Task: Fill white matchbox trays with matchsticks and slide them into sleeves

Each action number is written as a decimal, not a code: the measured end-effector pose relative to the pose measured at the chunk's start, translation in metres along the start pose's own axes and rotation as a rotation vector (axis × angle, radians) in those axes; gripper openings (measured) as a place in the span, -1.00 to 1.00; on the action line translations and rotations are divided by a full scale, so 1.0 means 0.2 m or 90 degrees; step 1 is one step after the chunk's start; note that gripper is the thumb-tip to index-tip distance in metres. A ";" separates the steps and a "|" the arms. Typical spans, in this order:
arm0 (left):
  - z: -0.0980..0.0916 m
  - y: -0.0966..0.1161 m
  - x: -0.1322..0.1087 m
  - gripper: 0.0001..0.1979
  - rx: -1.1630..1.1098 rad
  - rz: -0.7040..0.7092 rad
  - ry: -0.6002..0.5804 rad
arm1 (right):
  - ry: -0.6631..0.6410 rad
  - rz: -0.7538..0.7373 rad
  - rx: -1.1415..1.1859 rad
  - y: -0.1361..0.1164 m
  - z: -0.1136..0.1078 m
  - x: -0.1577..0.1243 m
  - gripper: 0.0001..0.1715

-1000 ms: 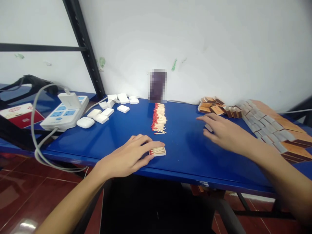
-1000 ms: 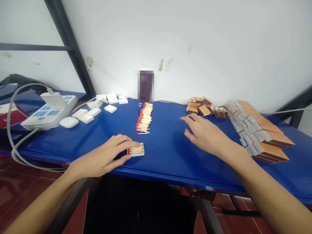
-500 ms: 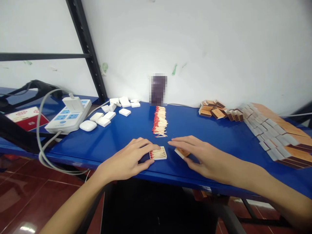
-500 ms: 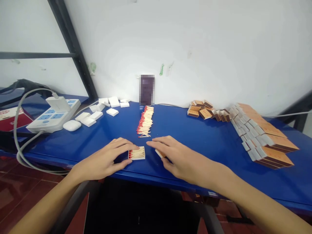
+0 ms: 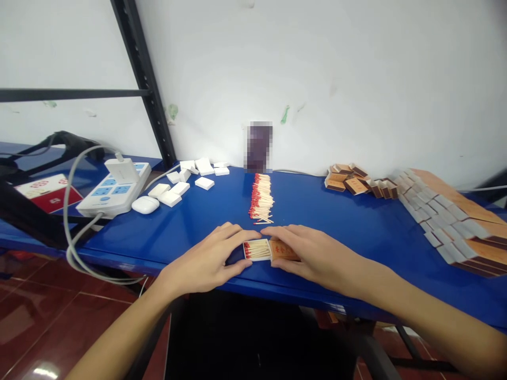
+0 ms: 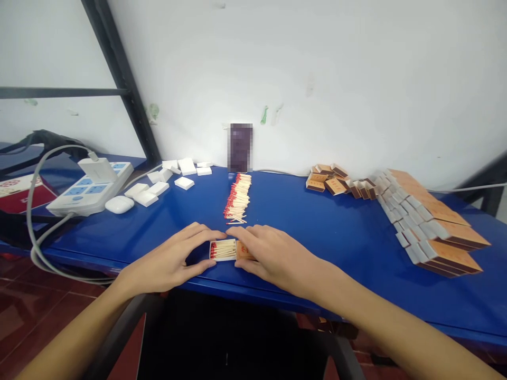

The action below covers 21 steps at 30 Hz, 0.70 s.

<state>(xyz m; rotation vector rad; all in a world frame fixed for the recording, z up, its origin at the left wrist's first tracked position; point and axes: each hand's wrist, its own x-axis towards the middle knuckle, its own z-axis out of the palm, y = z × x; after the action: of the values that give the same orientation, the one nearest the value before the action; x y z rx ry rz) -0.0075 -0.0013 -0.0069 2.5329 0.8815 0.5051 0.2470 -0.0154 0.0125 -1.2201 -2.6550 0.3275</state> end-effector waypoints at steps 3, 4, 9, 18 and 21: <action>0.00 0.00 0.00 -0.58 -0.005 0.009 -0.002 | -0.003 0.009 -0.001 0.00 0.02 0.02 -0.48; 0.00 0.00 0.00 -0.58 -0.009 0.011 -0.002 | -0.007 0.005 0.011 0.00 0.02 0.03 -0.47; 0.00 -0.01 -0.01 -0.68 -0.056 0.007 0.005 | -0.002 -0.026 0.083 -0.03 0.04 0.05 -0.53; -0.01 -0.03 0.00 -0.32 -0.087 -0.076 0.026 | 0.098 -0.288 0.106 -0.10 0.12 0.09 -0.67; -0.01 -0.03 0.00 -0.31 -0.069 -0.074 0.017 | 0.147 -0.337 0.084 -0.10 0.12 0.07 -0.75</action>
<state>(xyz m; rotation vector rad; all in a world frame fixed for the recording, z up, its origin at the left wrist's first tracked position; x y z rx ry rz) -0.0120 0.0033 -0.0078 2.3663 0.9775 0.5373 0.2183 -0.0200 -0.0033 -0.4530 -2.5756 0.2483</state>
